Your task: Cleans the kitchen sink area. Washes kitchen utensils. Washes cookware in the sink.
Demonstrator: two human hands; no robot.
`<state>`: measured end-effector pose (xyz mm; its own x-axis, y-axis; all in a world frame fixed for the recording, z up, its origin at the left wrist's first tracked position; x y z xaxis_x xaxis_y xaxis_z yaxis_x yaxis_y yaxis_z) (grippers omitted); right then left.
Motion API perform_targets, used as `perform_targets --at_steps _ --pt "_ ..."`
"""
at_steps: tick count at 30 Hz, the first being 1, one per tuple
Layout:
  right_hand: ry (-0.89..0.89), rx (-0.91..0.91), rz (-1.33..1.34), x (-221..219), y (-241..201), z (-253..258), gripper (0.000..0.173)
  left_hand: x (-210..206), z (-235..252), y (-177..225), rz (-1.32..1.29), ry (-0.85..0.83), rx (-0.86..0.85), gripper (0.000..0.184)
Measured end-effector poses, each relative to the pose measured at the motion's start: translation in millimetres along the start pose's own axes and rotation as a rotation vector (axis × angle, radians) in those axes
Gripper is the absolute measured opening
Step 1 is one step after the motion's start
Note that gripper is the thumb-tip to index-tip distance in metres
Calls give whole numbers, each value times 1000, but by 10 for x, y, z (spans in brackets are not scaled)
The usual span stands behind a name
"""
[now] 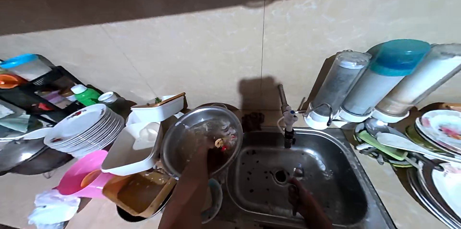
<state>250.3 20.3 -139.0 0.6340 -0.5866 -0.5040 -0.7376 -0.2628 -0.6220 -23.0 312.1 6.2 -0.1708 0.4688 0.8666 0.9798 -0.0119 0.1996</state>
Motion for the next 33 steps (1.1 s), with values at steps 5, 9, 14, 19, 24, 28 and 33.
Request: perform_targets --at_steps 5,9,14,19,24,28,33 --pt "33 -37 11 19 24 -27 29 52 -84 -191 -454 10 35 54" --pt "10 -42 3 27 38 56 27 268 -229 -218 -699 284 -107 55" --pt "2 -40 -13 2 48 35 25 299 -267 -279 -1162 374 -205 34" --pt "-33 -11 -2 -27 61 38 25 365 -345 -213 -1093 369 -255 20" --pt "-36 8 16 -24 27 24 24 389 -353 -82 -706 479 -350 35" --pt "-30 11 -32 -41 12 -8 23 525 -648 310 -306 479 -323 38" --pt "-126 24 -48 -109 -14 -36 10 651 -1344 1123 -69 487 -711 28"
Point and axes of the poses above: each hand's wrist, its own z-axis towards the middle knuckle, its own x-axis out of the back of the hand, y = z × x, the point moved 6 cm from there along z, towards the middle knuckle, and after that the axes turned 3 degrees about -y, right-handed, at the moved point
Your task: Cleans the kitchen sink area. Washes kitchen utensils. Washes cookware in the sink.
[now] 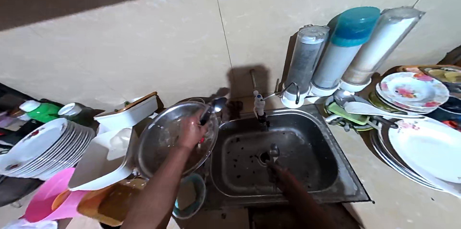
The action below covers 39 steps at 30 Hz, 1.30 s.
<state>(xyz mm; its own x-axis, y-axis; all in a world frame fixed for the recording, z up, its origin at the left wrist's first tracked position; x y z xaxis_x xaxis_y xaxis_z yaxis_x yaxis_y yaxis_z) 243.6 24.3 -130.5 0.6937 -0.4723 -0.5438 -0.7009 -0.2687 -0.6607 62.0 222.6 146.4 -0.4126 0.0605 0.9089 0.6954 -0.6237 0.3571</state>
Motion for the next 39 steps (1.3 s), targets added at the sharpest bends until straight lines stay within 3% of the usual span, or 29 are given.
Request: perform_targets --at_steps 2,3,5,8,10,12,15,21,26,31,36,39 --pt "-84 44 -29 -34 -13 6 5 -102 -99 476 119 -210 -64 31" --pt "-130 70 -45 -54 -29 -11 4 -212 -173 723 179 -391 -32 40" --pt "-222 128 -34 -72 -58 -41 6 -597 -309 1044 264 -657 -19 47" --pt "-330 186 -1 -73 -68 -7 27 -1377 -413 1066 82 -736 -46 46" --pt "-277 159 19 -96 -85 -27 26 -1802 -477 1041 -69 -806 42 49" --pt "-166 109 34 -105 -109 -56 43 -2147 -536 1049 -161 -916 139 54" --pt "-137 101 194 -80 -98 7 51 -2457 -596 1039 -330 -914 200 49" --pt "-102 58 345 -83 -92 81 42 -2360 -681 957 -594 -853 402 38" --pt "17 49 390 -90 -91 107 37 -2284 -719 828 -433 -816 394 41" --pt "19 68 453 -150 -111 105 37 -2044 -798 794 -451 -606 392 33" --pt "-148 107 315 -252 -110 -16 37 -2000 -871 1096 124 -650 160 41" --pt "-52 93 337 -221 -77 -31 38 -2131 -941 1073 168 -683 133 52"
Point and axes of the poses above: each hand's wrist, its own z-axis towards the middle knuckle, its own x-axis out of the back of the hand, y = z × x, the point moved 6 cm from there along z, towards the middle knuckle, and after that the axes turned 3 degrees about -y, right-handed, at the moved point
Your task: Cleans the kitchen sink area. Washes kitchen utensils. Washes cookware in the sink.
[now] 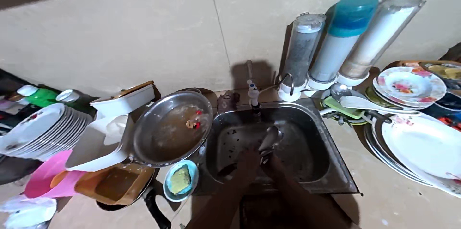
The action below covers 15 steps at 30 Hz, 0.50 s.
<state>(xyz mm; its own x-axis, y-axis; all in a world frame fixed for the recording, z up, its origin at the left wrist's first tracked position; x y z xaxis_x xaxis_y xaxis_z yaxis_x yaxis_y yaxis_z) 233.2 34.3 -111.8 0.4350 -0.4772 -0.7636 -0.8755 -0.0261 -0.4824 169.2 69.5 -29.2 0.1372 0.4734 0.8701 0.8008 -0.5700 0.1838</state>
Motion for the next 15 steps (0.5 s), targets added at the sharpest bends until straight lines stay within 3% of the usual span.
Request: perform_targets --at_steps 4,8,10,13,15 --pt "-30 -28 -80 -35 46 -22 44 -85 59 -188 -121 24 44 56" --pt "-45 22 -242 -14 26 -45 31 26 -144 -145 -128 13 44 45" --pt "-90 38 -280 -6 34 -24 27 104 -361 -103 -115 124 0 41" --pt "-199 3 -353 105 95 127 29 18 -662 -194 -29 475 -139 29" --pt "-171 -45 -351 100 84 155 24 -132 -818 -342 139 561 -216 23"
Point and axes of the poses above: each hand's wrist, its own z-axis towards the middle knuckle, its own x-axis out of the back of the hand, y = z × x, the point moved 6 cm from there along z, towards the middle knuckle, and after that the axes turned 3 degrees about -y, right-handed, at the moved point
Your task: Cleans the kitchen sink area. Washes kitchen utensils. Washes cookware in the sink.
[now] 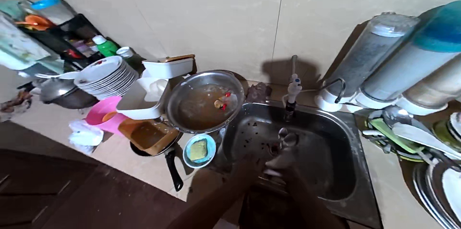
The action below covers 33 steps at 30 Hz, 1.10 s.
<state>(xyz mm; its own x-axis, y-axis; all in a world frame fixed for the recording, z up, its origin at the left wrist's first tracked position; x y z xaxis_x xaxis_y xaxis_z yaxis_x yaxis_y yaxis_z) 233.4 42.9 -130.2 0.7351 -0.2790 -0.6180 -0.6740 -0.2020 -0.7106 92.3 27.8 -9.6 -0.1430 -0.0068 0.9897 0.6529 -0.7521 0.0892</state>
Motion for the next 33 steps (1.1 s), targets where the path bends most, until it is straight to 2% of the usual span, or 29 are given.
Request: perform_targets --at_steps 2,5,8,11,14,15,18,20,22,25,27,30,32,33 --pt "-20 -25 45 35 33 111 26 -43 -265 -91 150 57 -101 24" --pt "-76 -123 72 30 3 101 36 -10 -526 -60 213 54 -172 26" --pt "-180 -181 132 69 9 98 44 207 -540 138 241 103 -223 20" --pt "-224 -190 237 98 23 88 42 266 -498 167 263 99 -208 12" --pt "-50 -224 260 121 -35 8 33 184 -530 38 214 29 -63 7" --pt "-30 -241 255 142 -45 0 32 241 -536 14 223 63 -26 6" --pt "-64 -254 249 229 -54 14 33 768 -411 -42 302 243 15 9" --pt "-77 -239 239 288 -88 25 33 1186 -195 -216 327 280 144 12" --pt "-78 -230 231 324 -117 39 35 1389 41 -625 344 186 355 17" --pt "-74 -217 226 345 -152 40 38 1314 331 -1326 332 -235 666 29" --pt "-80 -222 216 357 -164 23 37 1187 421 -1630 311 -398 783 35" --pt "-72 -228 181 392 -163 27 33 1125 463 -1715 182 -444 865 51" --pt "-46 -222 160 431 -152 40 34 1142 449 -1617 136 -336 822 49" --pt "-35 -219 154 449 -150 48 33 1156 421 -1536 133 -212 761 44"
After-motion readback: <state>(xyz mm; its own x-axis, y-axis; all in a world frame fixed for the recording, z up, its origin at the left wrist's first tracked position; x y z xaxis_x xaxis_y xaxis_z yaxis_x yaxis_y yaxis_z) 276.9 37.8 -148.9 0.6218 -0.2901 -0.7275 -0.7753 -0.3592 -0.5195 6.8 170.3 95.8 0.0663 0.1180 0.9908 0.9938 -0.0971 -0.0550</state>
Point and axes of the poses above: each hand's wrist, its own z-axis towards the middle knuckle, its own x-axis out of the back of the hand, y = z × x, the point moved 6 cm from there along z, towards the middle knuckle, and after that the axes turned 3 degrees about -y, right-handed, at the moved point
